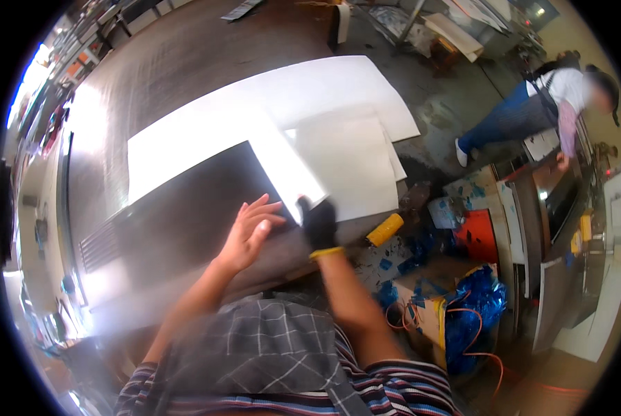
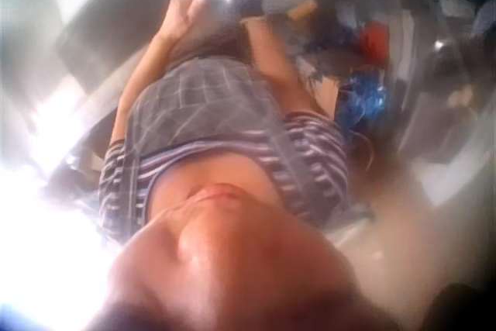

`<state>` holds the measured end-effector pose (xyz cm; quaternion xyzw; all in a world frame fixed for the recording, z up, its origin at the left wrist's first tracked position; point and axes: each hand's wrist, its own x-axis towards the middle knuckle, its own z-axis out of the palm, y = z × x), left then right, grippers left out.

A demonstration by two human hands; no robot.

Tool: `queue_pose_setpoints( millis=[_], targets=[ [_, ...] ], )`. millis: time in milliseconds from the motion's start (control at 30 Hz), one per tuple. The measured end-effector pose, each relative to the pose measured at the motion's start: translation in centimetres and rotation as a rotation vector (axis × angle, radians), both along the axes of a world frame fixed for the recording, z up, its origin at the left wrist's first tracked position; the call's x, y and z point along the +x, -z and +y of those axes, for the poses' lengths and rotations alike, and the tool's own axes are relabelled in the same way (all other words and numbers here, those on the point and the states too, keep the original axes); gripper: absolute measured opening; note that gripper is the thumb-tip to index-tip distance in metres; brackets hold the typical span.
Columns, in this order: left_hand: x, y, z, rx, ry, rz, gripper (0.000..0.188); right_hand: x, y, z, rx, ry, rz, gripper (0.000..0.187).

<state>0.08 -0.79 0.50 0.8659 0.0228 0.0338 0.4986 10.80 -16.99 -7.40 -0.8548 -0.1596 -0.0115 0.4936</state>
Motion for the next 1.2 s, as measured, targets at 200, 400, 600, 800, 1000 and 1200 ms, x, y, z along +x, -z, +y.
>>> queue_pose_setpoints(
  millis=[200,400,600,800,1000,1200],
  targets=[
    [-4.2,0.6,1.4,-0.3,-0.111,0.051,0.043,16.5,-9.5,-31.0,1.077,-0.093,0.183,0.049],
    [-2.3,-2.1,0.9,-0.443,0.013,0.207,0.068,7.3,-20.8,-20.0,1.339,-0.212,0.119,0.05],
    [0.1,-0.7,-0.6,-0.976,-0.235,0.152,0.057,-4.7,-12.2,-1.9,-0.166,-0.622,-0.368,0.05],
    [-12.2,-1.4,11.8,-0.617,-0.835,-0.173,0.039,0.9,-0.3,-9.8,-0.697,0.621,-0.405,0.065],
    [-33.4,-5.2,23.1,-0.373,-1.471,-0.498,0.04,5.9,1.6,-13.8,-0.796,0.453,-0.116,0.063],
    [-66.2,-2.6,31.3,-0.212,-1.948,-1.009,0.038,-0.2,3.2,-7.5,-0.842,0.416,-0.219,0.062]
  ],
)
